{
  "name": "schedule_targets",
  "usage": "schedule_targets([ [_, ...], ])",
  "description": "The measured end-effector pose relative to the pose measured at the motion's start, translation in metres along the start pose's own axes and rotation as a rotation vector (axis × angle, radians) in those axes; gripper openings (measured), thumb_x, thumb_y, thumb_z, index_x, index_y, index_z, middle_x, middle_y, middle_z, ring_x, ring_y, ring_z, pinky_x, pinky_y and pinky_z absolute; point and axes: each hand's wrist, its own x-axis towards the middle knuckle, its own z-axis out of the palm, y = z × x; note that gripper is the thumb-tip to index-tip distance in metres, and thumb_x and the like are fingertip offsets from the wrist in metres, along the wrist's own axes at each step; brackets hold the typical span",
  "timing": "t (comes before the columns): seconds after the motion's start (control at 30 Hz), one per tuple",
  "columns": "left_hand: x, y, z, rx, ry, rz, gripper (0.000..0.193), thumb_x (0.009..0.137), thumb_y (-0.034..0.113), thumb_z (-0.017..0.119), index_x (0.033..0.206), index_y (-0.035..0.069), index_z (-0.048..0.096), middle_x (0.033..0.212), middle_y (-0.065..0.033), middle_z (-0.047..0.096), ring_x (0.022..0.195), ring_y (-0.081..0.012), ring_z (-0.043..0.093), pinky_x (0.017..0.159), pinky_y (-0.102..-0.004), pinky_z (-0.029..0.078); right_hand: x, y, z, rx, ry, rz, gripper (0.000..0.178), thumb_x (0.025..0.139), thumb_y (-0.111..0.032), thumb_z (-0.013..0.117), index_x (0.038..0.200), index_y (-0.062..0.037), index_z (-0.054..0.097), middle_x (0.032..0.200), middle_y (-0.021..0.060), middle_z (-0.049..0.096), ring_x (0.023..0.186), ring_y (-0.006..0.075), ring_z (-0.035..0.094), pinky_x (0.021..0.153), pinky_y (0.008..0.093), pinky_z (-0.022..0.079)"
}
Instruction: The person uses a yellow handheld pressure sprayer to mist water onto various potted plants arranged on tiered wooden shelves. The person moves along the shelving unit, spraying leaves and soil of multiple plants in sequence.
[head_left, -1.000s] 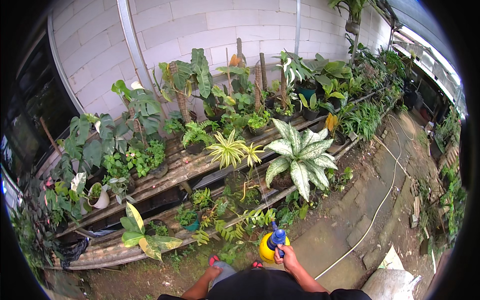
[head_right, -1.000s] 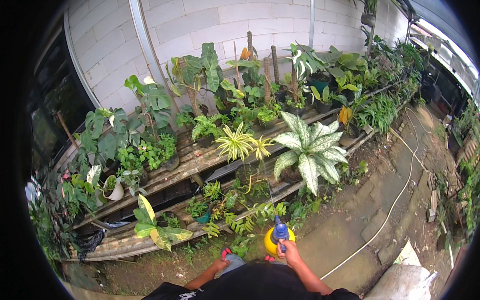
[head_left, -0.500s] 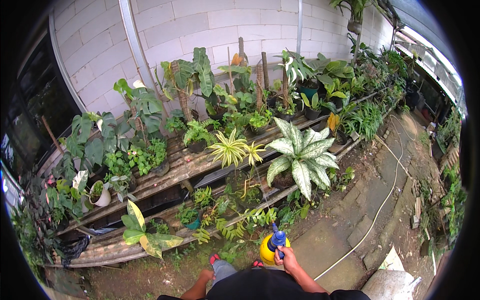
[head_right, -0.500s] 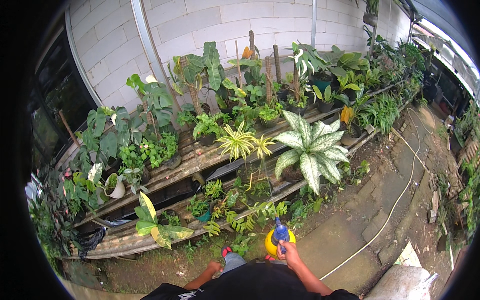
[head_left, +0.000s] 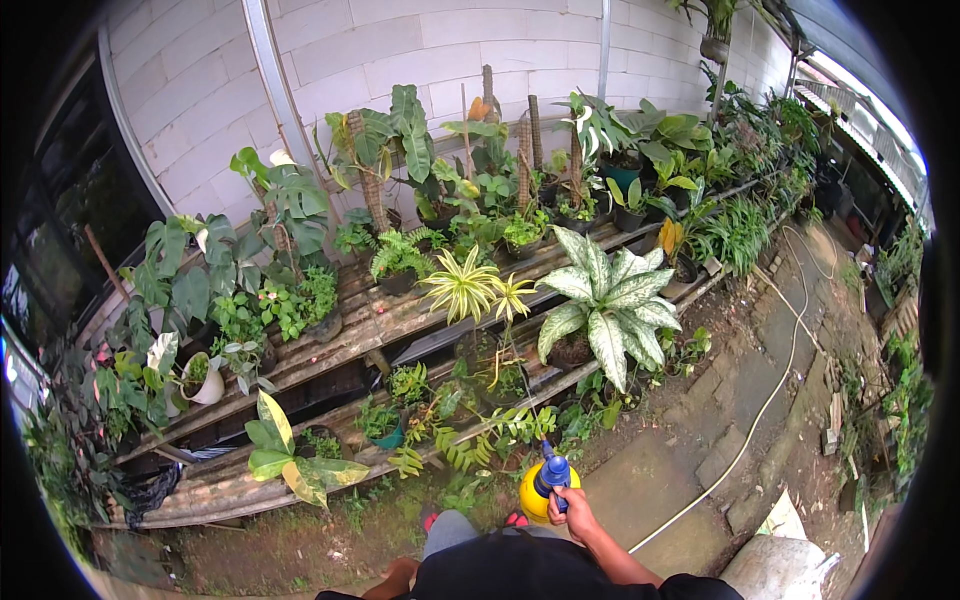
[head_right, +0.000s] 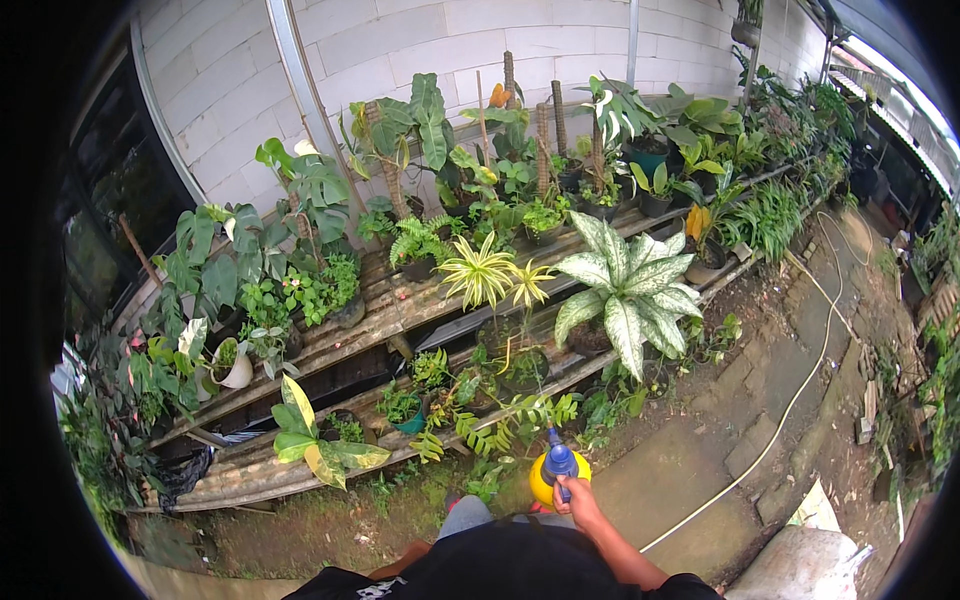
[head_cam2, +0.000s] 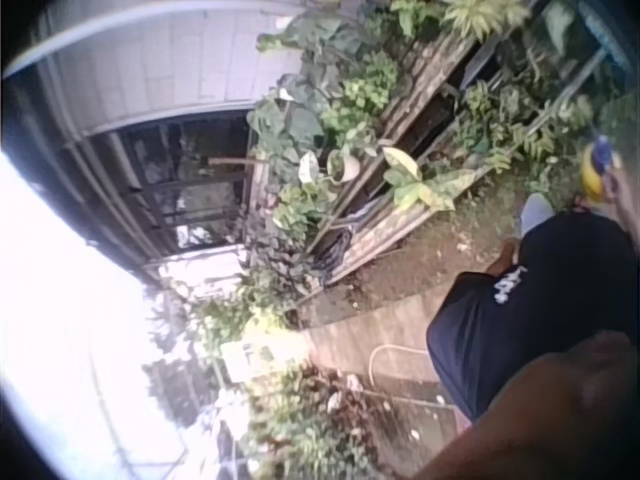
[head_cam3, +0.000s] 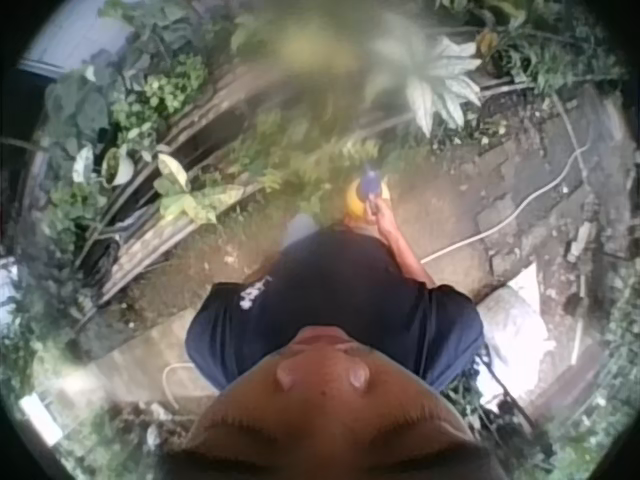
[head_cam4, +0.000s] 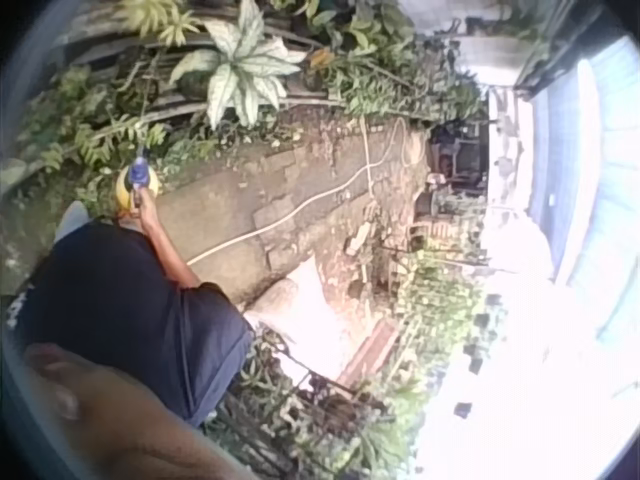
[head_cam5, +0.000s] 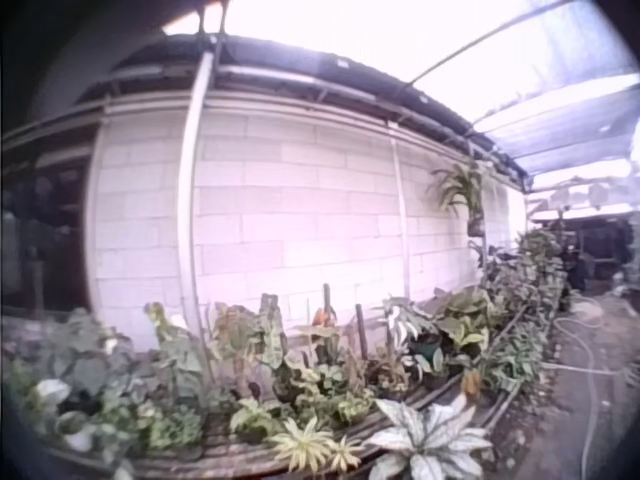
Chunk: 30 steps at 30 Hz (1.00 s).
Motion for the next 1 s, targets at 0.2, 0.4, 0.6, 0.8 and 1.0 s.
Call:
schedule_targets([
  [0.2,0.0,-0.013,-0.018,-0.041,0.148,0.096,0.037,0.083,0.046,0.065,0.108,0.022,0.078,0.12,-0.0108,0.072,0.12,-0.0322,0.063,0.106,-0.0696,0.027,-0.003,0.011,0.026,-0.003,0.016,-0.022,0.049,0.099,-0.036,0.047,0.062,-0.0052,0.049,0.05,0.0029,0.039,0.042,0.0116,0.031,0.043,0.0282,0.021],
  [0.4,0.052,-0.029,-0.062,-0.224,0.172,0.222,0.032,0.085,0.034,0.06,0.107,0.02,0.078,0.119,-0.0093,0.072,0.116,-0.0305,0.065,0.102,-0.0556,0.04,-0.006,0.02,0.073,-0.026,0.04,-0.007,0.049,0.1,-0.037,0.046,0.062,-0.007,0.05,0.049,0.0029,0.041,0.041,0.012,0.032,0.043,0.0281,0.023],
  [0.6,0.044,-0.036,-0.091,-0.512,0.336,0.511,0.022,0.083,0.021,0.06,0.089,0.016,0.08,0.083,-0.0028,0.077,0.076,-0.0239,0.071,0.07,-0.0361,0.055,-0.008,0.042,0.116,0.016,-0.028,0.006,0.049,0.101,-0.038,0.046,0.063,-0.0071,0.05,0.05,0.0022,0.04,0.042,0.0113,0.032,0.044,0.0272,0.024],
  [0.8,0.03,-0.022,-0.125,-0.216,0.322,0.539,0.011,0.077,0.016,0.065,0.073,0.013,0.075,0.069,-0.0061,0.071,0.065,-0.0195,0.067,0.064,-0.035,0.052,-0.013,0.058,0.17,0.016,-0.019,0.03,0.05,0.101,-0.038,0.045,0.063,-0.0064,0.046,0.05,0.002,0.035,0.044,0.0125,0.029,0.045,0.0287,0.023],
  [1.0,-0.039,0.037,-0.19,-0.472,0.435,0.75,0.012,0.072,0.009,0.061,0.066,0.01,0.071,0.065,-0.007,0.067,0.06,-0.0203,0.065,0.059,-0.0352,0.05,-0.015,0.082,0.204,0.019,-0.014,-0.004,0.05,0.101,-0.038,0.045,0.063,-0.0063,0.047,0.05,0.0019,0.037,0.045,0.012,0.031,0.046,0.0283,0.024],
])
